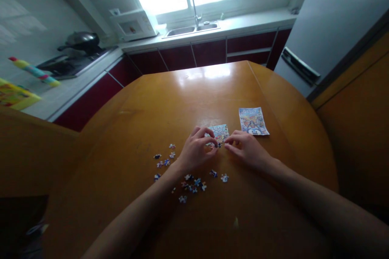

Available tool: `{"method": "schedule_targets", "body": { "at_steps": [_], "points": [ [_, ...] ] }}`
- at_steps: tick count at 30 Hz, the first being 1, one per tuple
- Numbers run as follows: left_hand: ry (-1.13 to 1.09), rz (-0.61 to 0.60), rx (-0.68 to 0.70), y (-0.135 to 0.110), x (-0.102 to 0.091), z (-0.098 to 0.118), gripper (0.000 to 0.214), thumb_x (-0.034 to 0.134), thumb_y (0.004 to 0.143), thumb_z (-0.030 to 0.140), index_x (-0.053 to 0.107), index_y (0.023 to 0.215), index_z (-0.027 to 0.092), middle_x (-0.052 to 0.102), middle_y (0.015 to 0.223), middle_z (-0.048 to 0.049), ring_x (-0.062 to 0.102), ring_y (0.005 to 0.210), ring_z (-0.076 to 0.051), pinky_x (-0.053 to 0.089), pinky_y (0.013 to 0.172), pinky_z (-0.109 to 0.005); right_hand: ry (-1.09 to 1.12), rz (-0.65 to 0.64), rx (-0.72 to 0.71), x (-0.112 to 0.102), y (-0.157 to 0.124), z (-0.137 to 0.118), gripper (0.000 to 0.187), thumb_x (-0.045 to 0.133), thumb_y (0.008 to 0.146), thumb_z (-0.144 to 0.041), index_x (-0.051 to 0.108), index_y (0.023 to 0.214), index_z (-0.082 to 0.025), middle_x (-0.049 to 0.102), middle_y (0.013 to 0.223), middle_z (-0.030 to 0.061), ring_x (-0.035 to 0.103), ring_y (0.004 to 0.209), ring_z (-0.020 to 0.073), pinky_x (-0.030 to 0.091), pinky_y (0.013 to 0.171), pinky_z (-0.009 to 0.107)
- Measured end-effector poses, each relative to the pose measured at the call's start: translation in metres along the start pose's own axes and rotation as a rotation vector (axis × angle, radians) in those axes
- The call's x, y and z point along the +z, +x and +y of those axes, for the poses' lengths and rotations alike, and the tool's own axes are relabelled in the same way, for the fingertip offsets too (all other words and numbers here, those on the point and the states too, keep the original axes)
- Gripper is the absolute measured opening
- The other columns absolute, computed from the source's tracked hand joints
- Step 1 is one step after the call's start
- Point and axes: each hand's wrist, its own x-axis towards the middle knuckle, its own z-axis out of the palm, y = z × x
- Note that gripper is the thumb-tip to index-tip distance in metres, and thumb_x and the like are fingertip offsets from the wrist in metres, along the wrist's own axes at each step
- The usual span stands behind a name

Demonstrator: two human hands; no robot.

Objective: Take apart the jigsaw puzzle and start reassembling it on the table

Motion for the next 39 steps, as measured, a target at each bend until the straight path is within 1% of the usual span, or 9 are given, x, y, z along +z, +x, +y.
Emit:
{"method": "schedule_targets", "body": {
  "at_steps": [8,14,18,21,25,29,33,36,39],
  "points": [
    [-0.101,0.092,0.058,-0.006,0.002,0.007,0.015,0.08,0.079,0.028,0.071,0.09,0.022,0.062,0.098,-0.0045,0.05,0.095,-0.021,0.05,0.082,-0.036,0.287,-0.067,0.129,0.008,0.001,-0.013,0.013,0.062,0.087,-0.025,0.069,0.079,-0.017,0.069,0.075,0.0032,0.058,0.07,0.0151,0.043,0.066,0.029],
    [-0.213,-0.124,0.139,-0.007,-0.007,0.004,0.044,0.069,0.089,0.025,0.059,0.132,0.028,0.061,0.119,-0.0085,0.05,0.11,-0.024,0.047,0.096,-0.045,0.32,-0.175,0.065,0.001,0.002,-0.008,0.017,0.057,0.091,-0.028,0.064,0.08,-0.017,0.063,0.074,0.0013,0.051,0.07,0.0141,0.04,0.065,0.029],
    [-0.296,-0.182,0.148,-0.007,-0.009,0.002,0.041,0.064,0.093,0.022,0.059,0.134,0.029,0.064,0.114,-0.0075,0.052,0.106,-0.022,0.047,0.095,-0.042,0.333,-0.302,0.056,-0.003,0.001,-0.007,0.016,0.058,0.09,-0.028,0.062,0.08,-0.017,0.057,0.07,-0.0007,0.047,0.065,0.0128,0.037,0.06,0.028],
    [-0.297,-0.144,0.16,-0.007,-0.008,0.003,0.033,0.069,0.091,0.026,0.066,0.124,0.028,0.068,0.105,-0.0055,0.054,0.098,-0.021,0.049,0.087,-0.037,0.354,-0.328,0.082,-0.004,0.001,-0.009,0.015,0.06,0.089,-0.028,0.064,0.081,-0.017,0.059,0.069,-0.0007,0.048,0.064,0.0122,0.037,0.059,0.028],
    [-0.274,-0.058,0.135,-0.006,-0.006,0.006,0.019,0.074,0.087,0.029,0.072,0.105,0.026,0.07,0.094,-0.0029,0.056,0.09,-0.019,0.05,0.081,-0.035,0.386,-0.295,0.099,-0.003,0.001,-0.012,0.017,0.062,0.088,-0.031,0.068,0.082,-0.017,0.064,0.071,0.0006,0.052,0.064,0.0123,0.04,0.06,0.028],
    [-0.229,0.075,0.067,-0.007,-0.005,0.006,0.011,0.076,0.085,0.033,0.072,0.091,0.024,0.07,0.086,-0.0015,0.057,0.085,-0.018,0.05,0.077,-0.033,0.317,-0.151,0.053,-0.005,0.001,-0.013,0.017,0.063,0.089,-0.033,0.071,0.086,-0.018,0.07,0.078,0.0031,0.058,0.07,0.0144,0.044,0.064,0.029],
    [-0.2,0.159,0.031,-0.008,-0.003,0.003,0.017,0.077,0.083,0.037,0.071,0.088,0.021,0.07,0.084,-0.0028,0.058,0.083,-0.017,0.05,0.075,-0.032,0.151,0.011,-0.149,-0.004,0.0,-0.013,0.014,0.07,0.086,-0.03,0.07,0.096,-0.021,0.07,0.093,0.0045,0.061,0.083,0.017,0.048,0.073,0.032],
    [-0.209,0.171,0.035,-0.009,-0.001,0.002,0.02,0.078,0.082,0.039,0.071,0.086,0.021,0.07,0.083,-0.0024,0.059,0.082,-0.017,0.05,0.074,-0.032,0.102,0.042,-0.301,-0.002,-0.002,-0.014,0.011,0.068,0.088,-0.026,0.069,0.098,-0.023,0.07,0.099,0.0056,0.062,0.095,0.0187,0.05,0.083,0.035],
    [-0.223,0.174,0.043,-0.009,0.0,0.001,0.019,0.079,0.081,0.037,0.07,0.087,0.021,0.069,0.083,-0.002,0.059,0.082,-0.017,0.05,0.074,-0.031,0.081,0.056,-0.349,0.001,-0.003,-0.014,0.012,0.064,0.09,-0.025,0.069,0.101,-0.024,0.07,0.098,0.0055,0.063,0.096,0.0188,0.051,0.085,0.037]
  ]
}}
